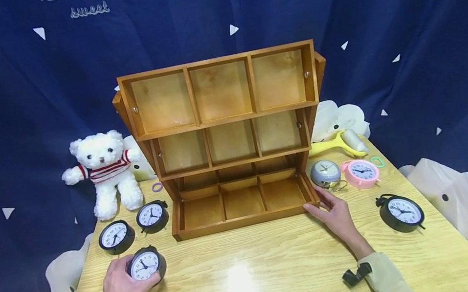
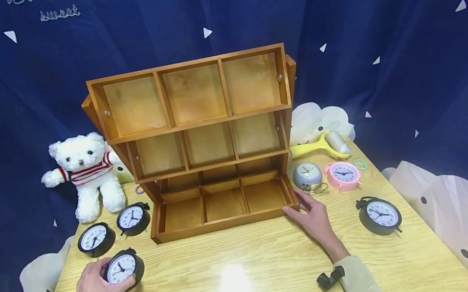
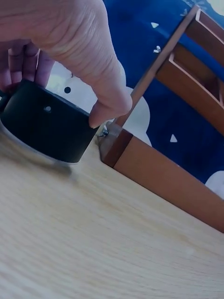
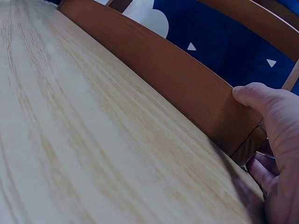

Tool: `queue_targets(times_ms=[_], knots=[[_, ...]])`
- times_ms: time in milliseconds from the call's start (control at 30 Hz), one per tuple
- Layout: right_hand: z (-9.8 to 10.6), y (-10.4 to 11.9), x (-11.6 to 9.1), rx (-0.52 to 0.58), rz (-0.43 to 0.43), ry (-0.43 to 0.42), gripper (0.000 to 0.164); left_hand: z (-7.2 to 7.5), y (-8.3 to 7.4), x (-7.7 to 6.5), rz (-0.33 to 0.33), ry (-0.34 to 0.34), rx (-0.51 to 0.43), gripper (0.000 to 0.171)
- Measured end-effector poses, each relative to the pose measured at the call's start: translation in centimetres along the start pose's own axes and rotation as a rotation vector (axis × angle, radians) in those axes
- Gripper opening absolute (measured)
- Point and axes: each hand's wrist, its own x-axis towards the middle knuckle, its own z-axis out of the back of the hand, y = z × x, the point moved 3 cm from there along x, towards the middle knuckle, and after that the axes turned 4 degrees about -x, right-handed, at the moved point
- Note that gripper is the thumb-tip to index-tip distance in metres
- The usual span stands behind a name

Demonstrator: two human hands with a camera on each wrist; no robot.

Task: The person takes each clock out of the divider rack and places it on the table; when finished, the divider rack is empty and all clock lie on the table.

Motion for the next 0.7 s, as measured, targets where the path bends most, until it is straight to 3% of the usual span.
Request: queue_targets(times_ms=[200,300,367,533,600,700], knots=[[0.0,0.0,-0.1,-0.016,-0.003,-0.004,0.065,0.3,-0.2,0.3,0.002,0.127,0.045,0.088],[-0.1,-0.1,-0.1,-0.022,-0.018,-0.003,0.066,0.6,-0.6,0.1,-0.028,0.152,0.055,0.090],[-0.1,0.0,-0.2,-0.022,-0.023,-0.005,0.066,0.9,-1.2,-0.2,-0.057,0.112,0.034,0.093],[-0.3,0.7,-0.5,0.063,0.029,-0.059,0.058,0.9,-3.7,-0.6,-0.138,-0.077,-0.105,0.095],[-0.5,1.3,-0.7,0.066,0.094,-0.098,0.055,0.4,-4.8,-0.5,-0.173,-0.100,-0.142,0.093],[-0.7,2.3,-0.9,-0.033,0.221,-0.147,0.058,-0.7,-6.4,-0.3,-0.226,-0.077,-0.159,0.085]])
